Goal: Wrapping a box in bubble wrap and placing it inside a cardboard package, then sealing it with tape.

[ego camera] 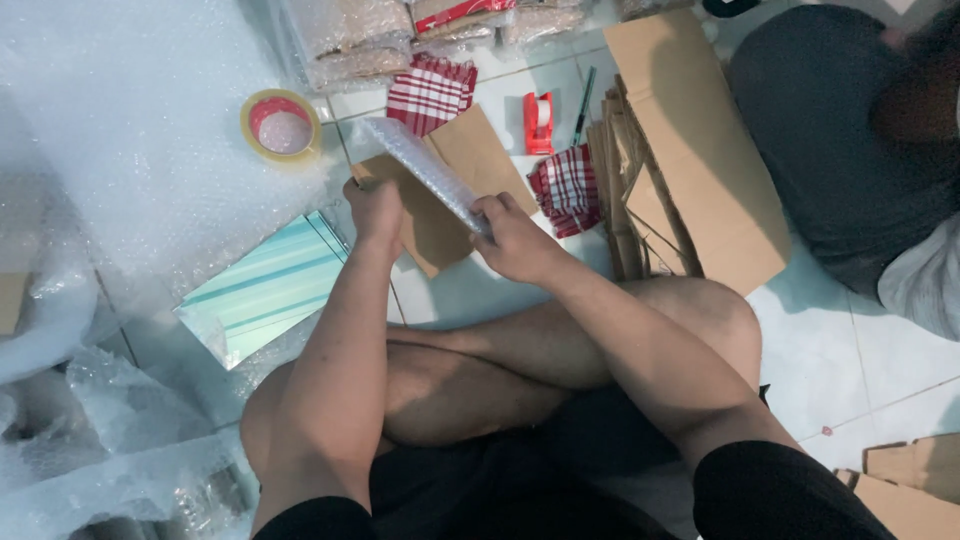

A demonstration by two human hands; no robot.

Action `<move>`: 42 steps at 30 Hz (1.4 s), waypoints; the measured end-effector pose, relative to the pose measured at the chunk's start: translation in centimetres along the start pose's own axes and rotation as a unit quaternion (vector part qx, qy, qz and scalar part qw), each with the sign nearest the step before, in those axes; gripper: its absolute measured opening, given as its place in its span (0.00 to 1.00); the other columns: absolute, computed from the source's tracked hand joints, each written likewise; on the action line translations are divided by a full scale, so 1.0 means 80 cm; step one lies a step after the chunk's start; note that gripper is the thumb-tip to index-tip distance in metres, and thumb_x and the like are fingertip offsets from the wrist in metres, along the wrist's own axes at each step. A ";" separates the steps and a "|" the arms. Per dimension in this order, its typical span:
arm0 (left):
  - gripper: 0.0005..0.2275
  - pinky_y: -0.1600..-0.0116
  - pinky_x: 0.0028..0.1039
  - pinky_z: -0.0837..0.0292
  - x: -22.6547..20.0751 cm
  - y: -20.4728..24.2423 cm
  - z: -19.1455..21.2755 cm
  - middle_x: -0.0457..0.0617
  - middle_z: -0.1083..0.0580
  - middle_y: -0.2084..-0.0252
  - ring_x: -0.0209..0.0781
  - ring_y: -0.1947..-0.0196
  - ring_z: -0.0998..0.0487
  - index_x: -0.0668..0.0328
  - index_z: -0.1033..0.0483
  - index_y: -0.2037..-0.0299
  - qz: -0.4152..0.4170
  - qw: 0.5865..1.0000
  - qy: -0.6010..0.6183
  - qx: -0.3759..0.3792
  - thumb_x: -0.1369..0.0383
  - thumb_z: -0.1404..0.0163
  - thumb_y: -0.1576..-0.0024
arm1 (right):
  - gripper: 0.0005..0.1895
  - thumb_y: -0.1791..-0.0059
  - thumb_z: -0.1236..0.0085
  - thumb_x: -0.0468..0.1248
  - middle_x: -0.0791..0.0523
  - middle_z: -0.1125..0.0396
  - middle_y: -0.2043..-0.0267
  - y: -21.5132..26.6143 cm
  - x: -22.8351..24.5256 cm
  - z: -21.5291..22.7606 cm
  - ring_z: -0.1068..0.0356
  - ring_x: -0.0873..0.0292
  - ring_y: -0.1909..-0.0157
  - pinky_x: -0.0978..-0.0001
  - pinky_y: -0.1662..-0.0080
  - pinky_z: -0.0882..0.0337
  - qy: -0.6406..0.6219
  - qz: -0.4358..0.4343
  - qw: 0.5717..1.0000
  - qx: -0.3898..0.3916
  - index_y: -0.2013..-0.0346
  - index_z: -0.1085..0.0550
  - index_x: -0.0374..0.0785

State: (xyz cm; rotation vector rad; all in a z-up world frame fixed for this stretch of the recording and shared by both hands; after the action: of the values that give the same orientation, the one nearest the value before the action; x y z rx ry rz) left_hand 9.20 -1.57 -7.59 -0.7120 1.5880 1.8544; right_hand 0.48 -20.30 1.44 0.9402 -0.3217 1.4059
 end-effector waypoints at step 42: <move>0.24 0.27 0.58 0.43 0.004 -0.028 0.011 0.67 0.41 0.32 0.67 0.30 0.39 0.60 0.51 0.28 -0.029 0.999 0.021 0.020 0.73 0.67 0.37 | 0.64 0.71 0.26 0.66 0.42 0.54 0.36 0.006 -0.048 0.015 0.53 0.34 0.28 0.44 0.35 0.36 0.133 -0.191 0.972 0.029 0.30 0.51 0.56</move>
State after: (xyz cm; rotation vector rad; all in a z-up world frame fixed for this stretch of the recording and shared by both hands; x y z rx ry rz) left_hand 10.60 -0.40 -9.24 -0.7751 1.6088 1.7736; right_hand -0.34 -23.84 -0.31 0.7988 0.1002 1.1684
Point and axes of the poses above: each hand's wrist, its own y-axis away from the middle knuckle, its own z-axis out of the back of the hand, x = y × z, the point moved 9 cm from there along -y, towards the middle knuckle
